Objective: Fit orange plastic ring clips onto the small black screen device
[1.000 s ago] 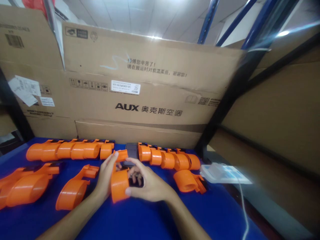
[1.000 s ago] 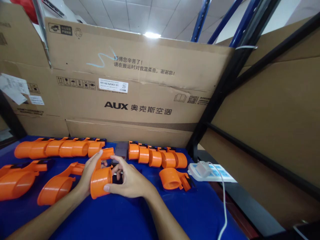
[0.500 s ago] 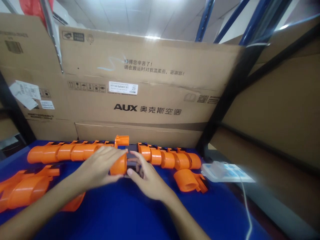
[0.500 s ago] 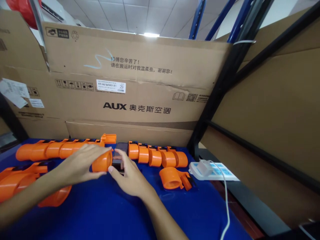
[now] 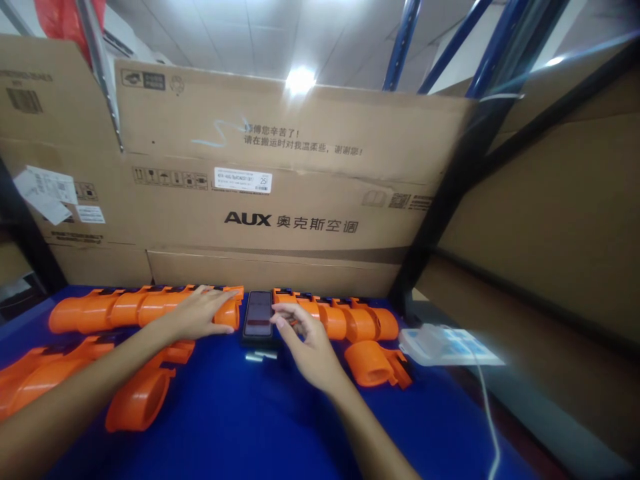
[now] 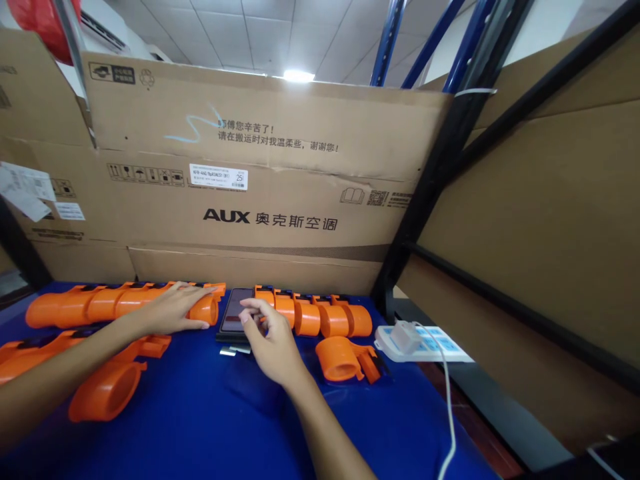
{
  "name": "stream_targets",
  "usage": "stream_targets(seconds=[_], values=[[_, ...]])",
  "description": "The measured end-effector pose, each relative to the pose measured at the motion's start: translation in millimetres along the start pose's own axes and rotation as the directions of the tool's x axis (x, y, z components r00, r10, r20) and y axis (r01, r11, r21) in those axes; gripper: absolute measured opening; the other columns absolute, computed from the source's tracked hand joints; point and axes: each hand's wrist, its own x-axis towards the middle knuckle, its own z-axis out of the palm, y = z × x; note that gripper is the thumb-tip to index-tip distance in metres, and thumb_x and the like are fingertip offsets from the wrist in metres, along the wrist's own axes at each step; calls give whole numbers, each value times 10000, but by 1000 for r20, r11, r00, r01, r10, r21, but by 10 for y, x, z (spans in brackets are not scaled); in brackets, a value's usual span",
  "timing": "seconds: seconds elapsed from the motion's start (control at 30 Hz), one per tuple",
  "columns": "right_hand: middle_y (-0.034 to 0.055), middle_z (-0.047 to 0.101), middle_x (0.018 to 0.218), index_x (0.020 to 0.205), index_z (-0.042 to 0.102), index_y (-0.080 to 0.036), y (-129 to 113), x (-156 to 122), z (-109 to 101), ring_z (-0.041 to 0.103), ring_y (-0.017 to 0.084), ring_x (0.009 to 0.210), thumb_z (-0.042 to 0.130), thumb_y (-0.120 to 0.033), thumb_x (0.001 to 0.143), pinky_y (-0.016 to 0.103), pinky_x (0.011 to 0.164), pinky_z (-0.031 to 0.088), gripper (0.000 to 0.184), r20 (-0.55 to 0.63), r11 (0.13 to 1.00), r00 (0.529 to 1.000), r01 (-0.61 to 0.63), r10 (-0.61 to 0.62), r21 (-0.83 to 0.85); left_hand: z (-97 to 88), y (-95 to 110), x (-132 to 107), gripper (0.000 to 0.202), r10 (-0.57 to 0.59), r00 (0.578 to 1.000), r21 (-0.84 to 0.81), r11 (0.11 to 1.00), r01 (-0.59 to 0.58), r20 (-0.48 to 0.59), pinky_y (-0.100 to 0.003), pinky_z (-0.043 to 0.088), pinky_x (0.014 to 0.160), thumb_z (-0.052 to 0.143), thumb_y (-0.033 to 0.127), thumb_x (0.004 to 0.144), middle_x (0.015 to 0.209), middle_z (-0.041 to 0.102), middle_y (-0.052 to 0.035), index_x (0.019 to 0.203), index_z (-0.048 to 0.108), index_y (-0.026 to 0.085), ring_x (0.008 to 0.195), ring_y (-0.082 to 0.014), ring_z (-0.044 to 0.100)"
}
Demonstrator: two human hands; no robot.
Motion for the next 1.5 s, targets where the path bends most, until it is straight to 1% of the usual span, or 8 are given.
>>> stream_targets(seconds=[0.17, 0.4, 0.57, 0.77, 0.97, 1.17, 1.33, 1.5], values=[[73, 705, 1101, 1219, 640, -226, 29, 17, -27, 660, 221, 1013, 573, -422, 966, 368, 895, 522, 327, -21, 1000, 1000, -7, 7, 2, -95, -191, -41, 1051, -12, 1000, 64, 998, 11, 24, -496, 225, 1124, 644, 735, 709, 1583, 370, -156, 1574, 265, 274, 1420, -394, 369], [71, 707, 1076, 1195, 644, -215, 51, 23, -43, 663, 220, 990, 564, -430, 968, 357, 875, 522, 323, -44, 1000, 999, -9, 9, 2, -224, -504, -240, 1013, -97, 987, 106, 991, 84, 129, -504, 262, 1095, 706, 640, 689, 1453, 541, -178, 1541, 349, 223, 1325, -409, 477], [70, 710, 1055, 1186, 644, -215, 83, 22, -30, 668, 220, 956, 565, -437, 966, 370, 873, 525, 323, -43, 1000, 999, -10, 10, -4, -242, -447, -231, 787, -53, 995, 95, 994, 45, 85, -479, 318, 1061, 700, 435, 737, 1366, 618, -132, 1466, 463, 255, 1243, -370, 550], [65, 722, 1004, 1161, 653, -217, 91, 37, -31, 677, 225, 904, 566, -450, 958, 372, 830, 533, 322, -77, 1000, 997, -7, 6, -19, -475, -301, -244, 786, -17, 999, 66, 998, 19, -32, -465, 365, 1047, 688, 362, 714, 1371, 595, -94, 1466, 467, 305, 1218, -353, 547], [59, 725, 961, 1144, 661, -213, 109, 47, -20, 675, 223, 871, 563, -449, 957, 353, 799, 528, 316, -93, 999, 996, -9, 5, -37, -788, -32, -337, 796, 62, 971, 51, 997, -51, -232, -473, 380, 1080, 708, 342, 722, 1375, 548, -84, 1475, 450, 320, 1263, -344, 491], [71, 726, 1038, 1172, 667, -224, 106, 43, 78, 669, 230, 937, 579, -456, 947, 369, 849, 515, 335, -55, 997, 998, -23, 20, -68, -871, 515, -487, 744, 178, 902, 110, 983, -146, -392, -504, 417, 1058, 695, 275, 755, 1336, 543, -106, 1463, 472, 324, 1238, -338, 497], [67, 708, 1009, 1247, 618, -236, 112, 63, 179, 651, 211, 882, 564, -542, 935, 318, 739, 523, 440, -20, 994, 999, -37, 40, 101, -684, 930, -549, 828, 259, 874, 35, 963, -268, -410, -521, 443, 1044, 697, 215, 736, 1361, 522, -114, 1501, 410, 344, 1235, -344, 504], [-51, 459, 577, 816, 593, -206, 180, 94, 139, 408, 115, 503, 587, -616, 883, 229, 477, 346, 416, -71, 964, 986, -133, 153, 231, -340, 1179, -532, 839, 311, 894, -82, 932, -354, -322, -552, 414, 1082, 694, 194, 762, 1427, 490, -107, 1515, 375, 382, 1285, -346, 475]])
